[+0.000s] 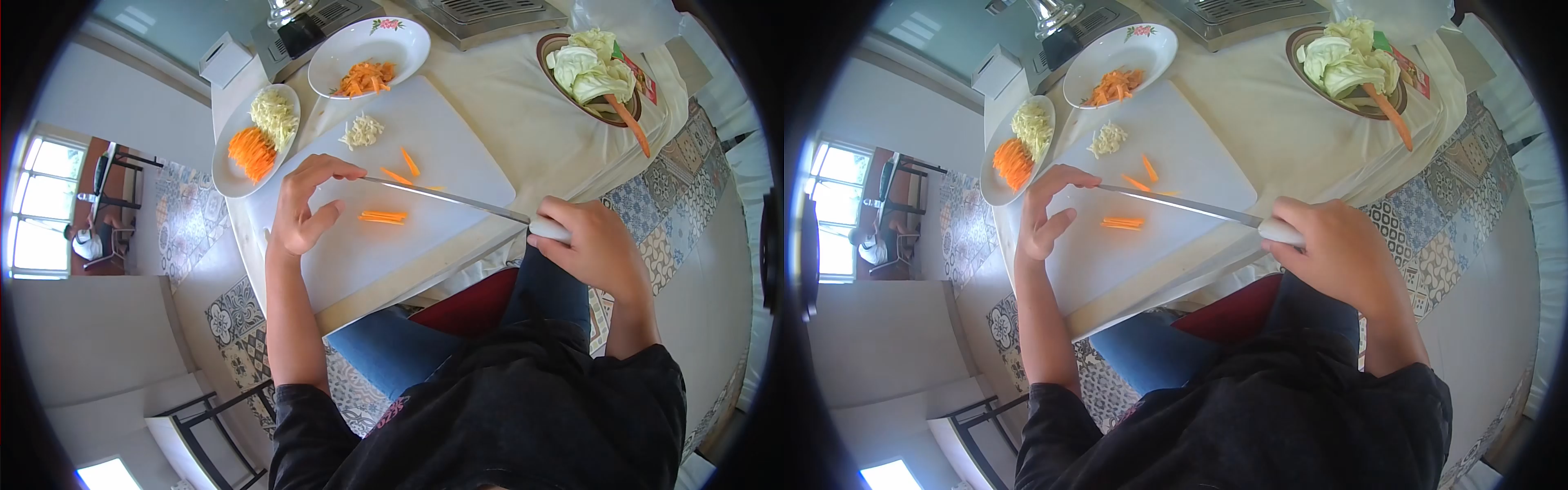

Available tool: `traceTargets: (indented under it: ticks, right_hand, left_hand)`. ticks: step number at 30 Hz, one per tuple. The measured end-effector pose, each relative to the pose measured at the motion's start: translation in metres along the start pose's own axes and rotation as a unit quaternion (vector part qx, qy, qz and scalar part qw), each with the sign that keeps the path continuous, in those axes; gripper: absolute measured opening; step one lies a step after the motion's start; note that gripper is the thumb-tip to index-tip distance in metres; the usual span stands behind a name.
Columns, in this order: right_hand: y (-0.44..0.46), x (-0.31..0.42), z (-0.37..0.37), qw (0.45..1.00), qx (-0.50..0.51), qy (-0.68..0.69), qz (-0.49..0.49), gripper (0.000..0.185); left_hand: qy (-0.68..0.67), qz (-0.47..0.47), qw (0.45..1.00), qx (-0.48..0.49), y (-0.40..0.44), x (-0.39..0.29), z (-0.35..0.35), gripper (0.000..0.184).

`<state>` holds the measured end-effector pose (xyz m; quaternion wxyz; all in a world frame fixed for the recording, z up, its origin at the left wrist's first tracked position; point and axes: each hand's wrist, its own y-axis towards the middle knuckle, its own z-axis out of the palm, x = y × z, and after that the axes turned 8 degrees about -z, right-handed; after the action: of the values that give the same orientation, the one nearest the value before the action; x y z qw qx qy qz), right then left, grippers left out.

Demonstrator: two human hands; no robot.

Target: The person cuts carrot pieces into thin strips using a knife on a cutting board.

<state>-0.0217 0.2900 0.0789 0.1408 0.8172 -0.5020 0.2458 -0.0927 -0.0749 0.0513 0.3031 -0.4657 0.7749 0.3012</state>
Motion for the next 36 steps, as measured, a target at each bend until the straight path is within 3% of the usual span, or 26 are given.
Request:
traceTargets:
  ticks: [4, 7, 16, 20, 26, 29, 32, 35, 36]
  right_hand:
    - [-0.003, -0.005, 0.007, 0.998, -0.058, 0.007, -0.005, 0.02]
    - [0.0, -0.004, 0.009, 0.997, -0.067, 0.026, 0.001, 0.023]
    - [0.004, -0.011, 0.006, 0.991, -0.034, 0.125, 0.04, 0.029]
    - [0.003, -0.011, -0.001, 0.992, -0.041, 0.109, 0.05, 0.03]
    - [0.0, -0.016, -0.003, 0.988, -0.048, 0.141, 0.047, 0.03]
    - [-0.002, -0.022, -0.002, 0.986, -0.043, 0.149, 0.057, 0.031]
    - [-0.005, -0.027, 0.001, 0.985, -0.053, 0.152, 0.055, 0.031]
    - [-0.009, -0.032, 0.004, 0.985, -0.065, 0.153, 0.049, 0.031]
    - [-0.01, -0.034, 0.003, 0.985, -0.061, 0.155, 0.054, 0.031]
  left_hand:
    - [0.023, -0.083, 0.99, -0.109, 0.005, -0.002, 0.019, 0.028]
    - [0.063, -0.059, 0.985, -0.15, 0.008, 0.004, 0.023, 0.021]
    - [0.173, 0.026, 0.975, -0.133, 0.009, 0.0, 0.035, 0.029]
    - [0.19, 0.057, 0.977, -0.072, 0.016, -0.013, 0.055, 0.032]
    - [0.3, 0.095, 0.949, -0.008, 0.029, -0.021, 0.067, 0.023]
    - [0.358, 0.151, 0.921, -0.019, 0.04, -0.027, 0.065, 0.016]
    - [0.34, 0.16, 0.926, -0.042, 0.039, -0.035, 0.058, 0.014]
    - [0.287, 0.082, 0.953, -0.047, 0.022, -0.039, 0.033, 0.012]
    - [0.289, 0.031, 0.957, -0.008, 0.014, -0.039, 0.026, 0.011]
